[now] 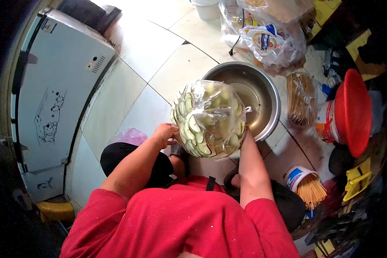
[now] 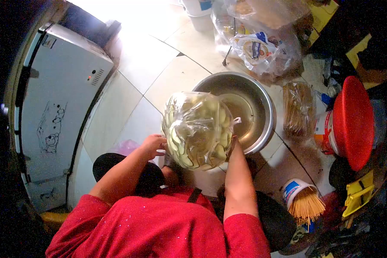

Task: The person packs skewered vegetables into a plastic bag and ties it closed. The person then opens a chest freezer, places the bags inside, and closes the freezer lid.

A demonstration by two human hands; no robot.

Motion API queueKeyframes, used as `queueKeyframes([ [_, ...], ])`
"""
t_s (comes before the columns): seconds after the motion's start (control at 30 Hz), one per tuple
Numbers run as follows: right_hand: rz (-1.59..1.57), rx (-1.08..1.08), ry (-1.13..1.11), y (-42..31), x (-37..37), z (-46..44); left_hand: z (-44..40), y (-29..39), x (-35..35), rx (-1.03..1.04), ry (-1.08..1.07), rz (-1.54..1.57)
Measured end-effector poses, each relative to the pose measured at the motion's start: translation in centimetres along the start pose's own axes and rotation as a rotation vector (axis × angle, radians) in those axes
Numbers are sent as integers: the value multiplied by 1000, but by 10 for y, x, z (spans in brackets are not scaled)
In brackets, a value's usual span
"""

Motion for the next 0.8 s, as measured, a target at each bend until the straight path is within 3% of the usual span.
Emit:
queueKeyframes([
  [0.23,154,-105,230,-17,-10,31,-27,-17,-13,-22,29,48],
  [0.33,331,-382,500,-48,4,56,-26,-15,-5,19,-9,68],
  [0.37,322,-397,481,-63,6,63,-22,-12,0,63,66,-1],
  [0.47,829,-768,333,-90,84,120,-26,-10,9,110,123,-145],
  [0.5,775,-753,173,-89,112,137,-28,-10,8,119,130,-235],
  [0.57,1002,-751,81,-80,136,140,-39,-12,13,129,104,-219],
  [0.67,1331,-790,403,-65,146,134,-38,-1,17,214,79,-251],
  [0.8,1130,-795,465,-74,123,124,-26,4,23,231,67,-528],
])
Point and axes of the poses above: each hand's wrist, its own z-axis away from the middle knuckle, its own x-axis out of the palm, y = z × x, the point moved 1 cm from there along -z, towards the middle knuckle, and after that the axes turned 2 degrees about -y, right-handed, at the moved point
